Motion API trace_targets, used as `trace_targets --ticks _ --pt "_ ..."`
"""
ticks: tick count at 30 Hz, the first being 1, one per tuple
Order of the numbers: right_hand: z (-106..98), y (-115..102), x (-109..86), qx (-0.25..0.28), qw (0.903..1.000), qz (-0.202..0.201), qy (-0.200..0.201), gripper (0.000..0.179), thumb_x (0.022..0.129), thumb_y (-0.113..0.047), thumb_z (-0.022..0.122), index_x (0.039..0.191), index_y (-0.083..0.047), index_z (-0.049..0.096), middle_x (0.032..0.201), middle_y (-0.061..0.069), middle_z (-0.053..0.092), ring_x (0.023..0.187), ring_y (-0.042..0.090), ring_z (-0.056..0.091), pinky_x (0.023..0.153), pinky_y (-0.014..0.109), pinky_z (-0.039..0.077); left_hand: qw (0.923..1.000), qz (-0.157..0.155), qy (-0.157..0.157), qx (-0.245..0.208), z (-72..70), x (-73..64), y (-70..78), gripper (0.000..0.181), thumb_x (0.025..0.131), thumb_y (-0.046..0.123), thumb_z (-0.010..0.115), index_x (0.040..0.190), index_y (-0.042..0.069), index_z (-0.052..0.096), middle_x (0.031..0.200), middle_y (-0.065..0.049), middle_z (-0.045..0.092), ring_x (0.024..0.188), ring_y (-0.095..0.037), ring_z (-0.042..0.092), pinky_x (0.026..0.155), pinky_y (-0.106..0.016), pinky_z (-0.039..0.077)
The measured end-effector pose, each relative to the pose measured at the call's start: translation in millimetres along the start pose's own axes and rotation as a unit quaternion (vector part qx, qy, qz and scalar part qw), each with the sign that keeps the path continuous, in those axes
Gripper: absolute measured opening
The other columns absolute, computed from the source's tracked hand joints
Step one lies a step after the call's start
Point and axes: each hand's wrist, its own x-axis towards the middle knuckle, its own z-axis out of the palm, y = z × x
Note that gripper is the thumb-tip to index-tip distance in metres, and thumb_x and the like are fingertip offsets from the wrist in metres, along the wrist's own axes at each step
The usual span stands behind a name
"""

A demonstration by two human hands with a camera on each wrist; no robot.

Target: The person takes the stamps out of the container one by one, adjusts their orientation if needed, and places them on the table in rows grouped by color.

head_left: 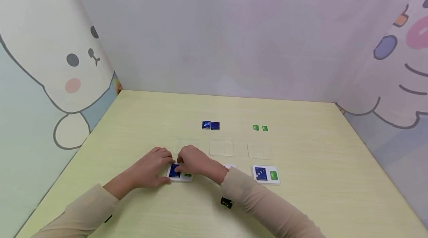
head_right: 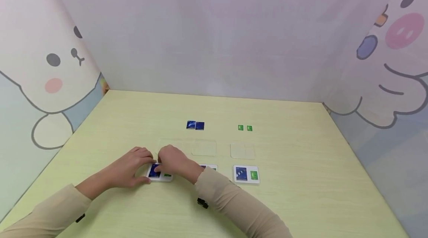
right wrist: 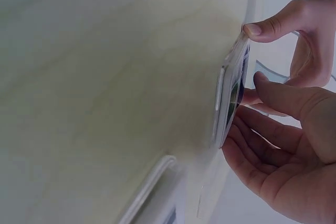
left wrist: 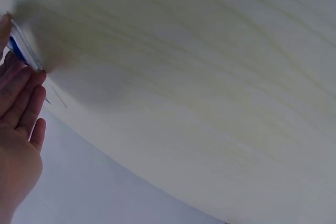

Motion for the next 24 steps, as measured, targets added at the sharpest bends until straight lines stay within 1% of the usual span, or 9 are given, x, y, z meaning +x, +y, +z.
trace_targets --ticks 3,11,15,21,24 --pt "0.5 0.3 0.6 0.008 0.9999 0.008 0.005 0.024 0.085 -0.028 0.074 0.097 -0.008 0.075 0.086 -0.001 0.073 0.071 0.003 0.056 0.067 0.014 0.047 1.0 -0.005 -0.001 -0.006 -0.5 0.1 0.6 0.045 0.073 0.04 0.08 0.103 0.008 0.069 0.098 0.003 0.065 0.096 -0.015 0.055 0.095 -0.04 0.041" --pt "2.5 2.4 0.5 0.065 0.9975 0.02 0.018 0.022 0.082 -0.026 0.076 0.094 -0.008 0.077 0.081 -0.001 0.073 0.067 0.002 0.054 0.062 0.013 0.044 0.9998 -0.01 0.006 -0.019 -1.6 -1.8 1.9 0.045 0.073 0.037 0.08 0.104 0.008 0.069 0.099 0.003 0.065 0.096 -0.015 0.055 0.094 -0.041 0.041" --pt "4.3 2.4 0.8 0.066 0.9972 0.024 0.027 0.021 0.081 -0.027 0.078 0.091 -0.008 0.077 0.08 -0.002 0.073 0.066 0.001 0.053 0.061 0.012 0.043 0.9994 -0.018 0.008 -0.027 -2.3 -2.0 2.1 0.045 0.072 0.037 0.081 0.104 0.008 0.069 0.099 0.002 0.065 0.097 -0.015 0.056 0.094 -0.041 0.041" --pt "3.7 2.2 2.2 0.058 0.9974 0.037 0.022 0.022 0.079 -0.028 0.079 0.09 -0.009 0.077 0.08 -0.002 0.072 0.065 0.002 0.054 0.06 0.013 0.043 0.999 -0.036 0.008 -0.028 -1.6 -1.4 2.6 0.048 0.07 0.039 0.082 0.104 0.008 0.069 0.1 0.001 0.066 0.097 -0.016 0.056 0.094 -0.042 0.042" --pt "3.0 2.2 2.3 0.053 0.9976 0.038 0.023 0.023 0.078 -0.028 0.08 0.089 -0.009 0.077 0.079 -0.002 0.072 0.065 0.002 0.054 0.059 0.013 0.043 0.9985 -0.045 0.009 -0.029 -0.7 -1.3 3.1 0.049 0.07 0.039 0.083 0.104 0.008 0.069 0.1 0.001 0.066 0.097 -0.017 0.056 0.093 -0.042 0.042"
